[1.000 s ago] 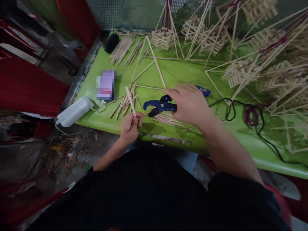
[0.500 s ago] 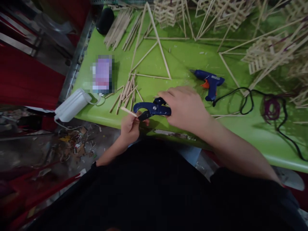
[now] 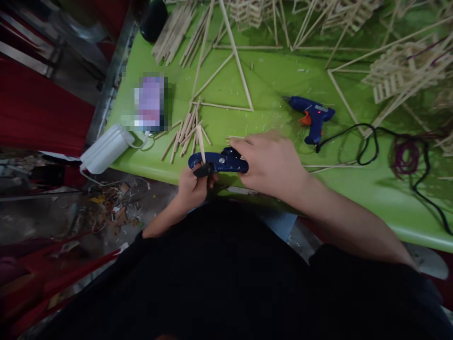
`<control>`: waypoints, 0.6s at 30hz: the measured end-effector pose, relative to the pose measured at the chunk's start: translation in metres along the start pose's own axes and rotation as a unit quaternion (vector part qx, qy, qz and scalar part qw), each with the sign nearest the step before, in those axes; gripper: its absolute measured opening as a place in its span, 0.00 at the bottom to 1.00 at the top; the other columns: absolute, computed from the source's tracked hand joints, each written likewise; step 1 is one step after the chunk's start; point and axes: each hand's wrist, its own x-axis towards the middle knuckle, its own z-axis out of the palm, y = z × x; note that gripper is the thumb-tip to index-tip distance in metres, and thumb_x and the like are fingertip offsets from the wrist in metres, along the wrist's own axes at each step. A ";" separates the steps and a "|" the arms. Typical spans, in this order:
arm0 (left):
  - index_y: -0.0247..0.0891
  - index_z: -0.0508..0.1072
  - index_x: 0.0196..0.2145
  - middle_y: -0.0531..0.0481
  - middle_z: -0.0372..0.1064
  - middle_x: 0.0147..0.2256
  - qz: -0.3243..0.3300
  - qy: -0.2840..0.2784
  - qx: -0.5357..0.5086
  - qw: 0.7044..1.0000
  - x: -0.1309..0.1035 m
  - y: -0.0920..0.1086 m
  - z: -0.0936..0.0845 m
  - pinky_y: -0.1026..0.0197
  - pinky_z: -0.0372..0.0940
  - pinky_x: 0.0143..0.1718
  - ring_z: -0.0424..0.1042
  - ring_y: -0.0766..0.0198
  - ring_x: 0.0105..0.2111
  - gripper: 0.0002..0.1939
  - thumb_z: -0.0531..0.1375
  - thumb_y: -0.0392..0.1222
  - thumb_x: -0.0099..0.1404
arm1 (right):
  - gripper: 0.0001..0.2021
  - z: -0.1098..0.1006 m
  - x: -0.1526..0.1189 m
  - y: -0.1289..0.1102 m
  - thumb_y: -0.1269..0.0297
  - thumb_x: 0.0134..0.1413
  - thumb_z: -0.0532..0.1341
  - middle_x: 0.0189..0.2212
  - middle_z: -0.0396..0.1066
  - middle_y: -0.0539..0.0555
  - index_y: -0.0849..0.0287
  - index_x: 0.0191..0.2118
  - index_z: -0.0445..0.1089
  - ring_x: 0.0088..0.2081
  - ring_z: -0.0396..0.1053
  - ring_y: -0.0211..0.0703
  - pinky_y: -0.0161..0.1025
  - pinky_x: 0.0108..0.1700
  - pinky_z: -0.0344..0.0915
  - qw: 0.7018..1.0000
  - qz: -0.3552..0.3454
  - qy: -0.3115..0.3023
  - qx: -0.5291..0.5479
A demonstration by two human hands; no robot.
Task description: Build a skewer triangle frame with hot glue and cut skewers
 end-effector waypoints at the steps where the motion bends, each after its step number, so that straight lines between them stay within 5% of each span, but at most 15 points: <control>1: 0.40 0.74 0.36 0.53 0.71 0.23 -0.016 -0.005 -0.011 1.000 -0.001 0.004 -0.001 0.63 0.64 0.26 0.70 0.67 0.20 0.25 0.51 0.50 0.90 | 0.29 0.000 0.000 0.000 0.65 0.63 0.61 0.50 0.87 0.61 0.56 0.68 0.81 0.50 0.84 0.65 0.54 0.51 0.72 1.000 0.001 -0.006 0.003; 13: 0.41 0.70 0.31 0.53 0.67 0.24 -0.119 -0.040 -0.054 0.991 -0.011 0.022 -0.010 0.59 0.59 0.26 0.65 0.68 0.22 0.28 0.53 0.56 0.90 | 0.21 0.000 0.000 -0.009 0.59 0.66 0.60 0.49 0.88 0.60 0.52 0.58 0.84 0.49 0.83 0.66 0.55 0.48 0.73 0.998 0.029 -0.061 -0.001; 18: 0.42 0.69 0.34 0.53 0.68 0.25 -0.148 -0.042 -0.063 0.986 -0.013 0.024 -0.016 0.60 0.59 0.24 0.65 0.67 0.23 0.28 0.51 0.59 0.90 | 0.17 0.000 0.007 -0.017 0.57 0.65 0.62 0.44 0.88 0.58 0.50 0.52 0.85 0.42 0.83 0.64 0.51 0.39 0.68 0.995 0.045 -0.084 0.001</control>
